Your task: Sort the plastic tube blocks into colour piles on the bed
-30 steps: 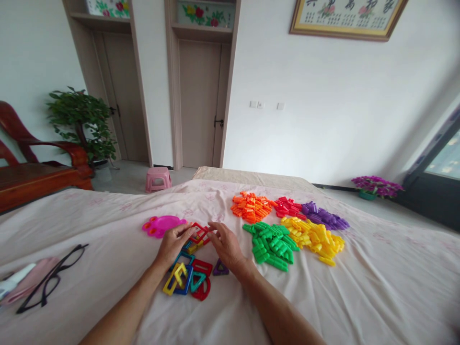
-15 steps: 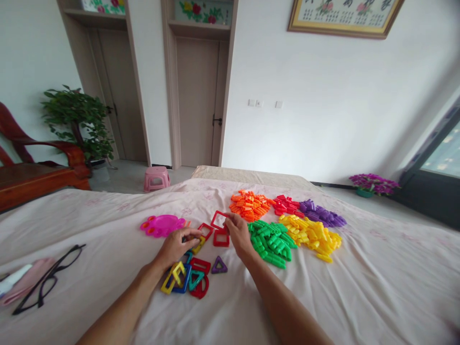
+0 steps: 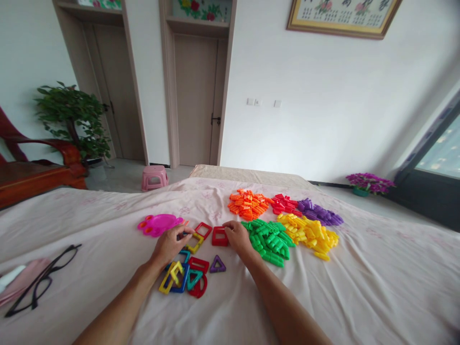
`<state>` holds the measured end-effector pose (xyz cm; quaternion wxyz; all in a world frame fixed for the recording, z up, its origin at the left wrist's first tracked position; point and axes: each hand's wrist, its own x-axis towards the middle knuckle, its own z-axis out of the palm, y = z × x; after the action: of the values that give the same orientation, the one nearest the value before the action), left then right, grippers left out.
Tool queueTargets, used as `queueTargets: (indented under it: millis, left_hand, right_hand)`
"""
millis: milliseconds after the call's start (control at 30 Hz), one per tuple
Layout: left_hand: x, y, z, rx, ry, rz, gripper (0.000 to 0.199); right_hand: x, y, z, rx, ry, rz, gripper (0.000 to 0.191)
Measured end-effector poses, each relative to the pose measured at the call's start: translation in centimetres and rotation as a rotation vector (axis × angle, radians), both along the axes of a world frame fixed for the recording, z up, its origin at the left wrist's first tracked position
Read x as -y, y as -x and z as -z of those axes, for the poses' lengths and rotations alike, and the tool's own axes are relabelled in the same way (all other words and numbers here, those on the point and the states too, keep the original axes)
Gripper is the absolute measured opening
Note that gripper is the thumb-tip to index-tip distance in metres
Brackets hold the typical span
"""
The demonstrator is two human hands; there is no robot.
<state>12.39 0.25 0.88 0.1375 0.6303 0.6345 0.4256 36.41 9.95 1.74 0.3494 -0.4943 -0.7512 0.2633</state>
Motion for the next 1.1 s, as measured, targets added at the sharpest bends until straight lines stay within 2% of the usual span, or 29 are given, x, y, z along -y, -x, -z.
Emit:
queueTargets:
  millis: [200,367,467,533,600,700,767,967,1100]
  left_hand:
    - [-0.2,0.1,0.2,-0.01,-0.013,0.008,0.024]
    - [-0.2,0.2,0.4,-0.017,-0.021,0.011,0.024]
    - [-0.1,0.1,0.4,-0.021,-0.031,0.001,0.023]
    - [-0.1,0.0,0.3,-0.016,-0.039,-0.01,0.023]
    - [-0.1,0.0,0.3,-0.01,-0.047,-0.011,0.023]
    - [-0.1,-0.1,0.2,-0.013,-0.058,-0.001,0.024]
    - [-0.1,-0.1,0.2,-0.014,-0.061,-0.002,0.025]
    - [-0.1,-0.2,-0.1,-0.011,-0.04,-0.011,0.024]
    - [0.0,-0.3,-0.4,0.022,-0.051,-0.014,0.027]
  right_hand:
    - [1.1,-0.2,-0.5,0.129,-0.139,0.023,0.027]
    - [2.8,-0.4,-1.2,0.298,-0.179,0.023,0.032]
    - [3.6,-0.2,-2.0,0.377,-0.304,0.029,0.03]
    - [3.9,0.2,-2.5,0.387,-0.409,-0.007,0.03]
    - [4.2,0.9,-2.8,0.411,-0.477,-0.102,0.029]
    - [4.5,2.3,-2.5,0.475,-0.515,-0.231,0.028]
    - [4.5,3.2,-2.0,0.515,-0.519,-0.266,0.026]
    - [4.1,3.9,-0.9,0.556,-0.553,-0.292,0.014]
    - [4.1,3.7,-0.9,0.459,-0.598,-0.238,0.011]
